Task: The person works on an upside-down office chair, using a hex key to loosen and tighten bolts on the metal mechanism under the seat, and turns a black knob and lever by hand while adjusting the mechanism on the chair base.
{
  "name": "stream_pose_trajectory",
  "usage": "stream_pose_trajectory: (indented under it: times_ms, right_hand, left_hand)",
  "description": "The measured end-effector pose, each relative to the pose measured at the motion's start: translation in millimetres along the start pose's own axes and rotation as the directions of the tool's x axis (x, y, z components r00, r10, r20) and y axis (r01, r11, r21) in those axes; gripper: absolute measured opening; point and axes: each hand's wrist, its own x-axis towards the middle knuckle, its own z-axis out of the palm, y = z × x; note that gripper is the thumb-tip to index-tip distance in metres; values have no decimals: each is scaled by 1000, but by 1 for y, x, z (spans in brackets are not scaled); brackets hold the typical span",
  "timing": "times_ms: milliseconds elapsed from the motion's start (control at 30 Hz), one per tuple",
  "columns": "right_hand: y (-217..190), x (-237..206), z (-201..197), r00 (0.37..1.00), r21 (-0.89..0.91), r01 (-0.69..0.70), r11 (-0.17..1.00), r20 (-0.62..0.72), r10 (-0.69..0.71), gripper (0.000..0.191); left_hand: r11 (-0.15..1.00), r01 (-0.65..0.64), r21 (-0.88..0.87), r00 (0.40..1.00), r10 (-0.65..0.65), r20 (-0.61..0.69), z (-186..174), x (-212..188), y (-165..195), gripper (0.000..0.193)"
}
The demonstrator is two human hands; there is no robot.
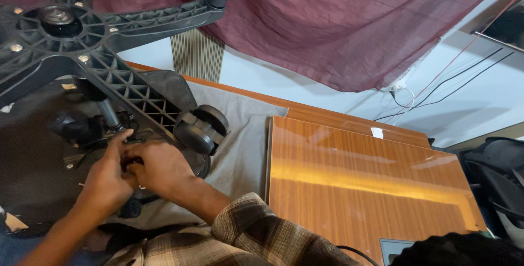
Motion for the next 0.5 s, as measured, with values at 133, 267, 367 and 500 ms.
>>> stream_pose_trajectory:
  times_ms: [133,267,367,500]
  right_hand:
    - [-3,7,4,976,-198,-209,958,15,216,29]
    - [-6,4,5,977,-201,-212,956,-43,208,34]
    - [-2,1,9,993,-92,28,995,-108,-38,32]
    - [10,8,15,995,-93,80,992,-59,-85,29]
  left_hand:
    - [958,138,250,990,-143,2,2,-8,10,64]
    - [912,125,391,992,-109,-62,-2,-11,12,54]
    - [919,139,369,990,-120,-74,-7,-8,7,59]
    - [966,185,180,983,-185,-21,-4,-1,-4,66]
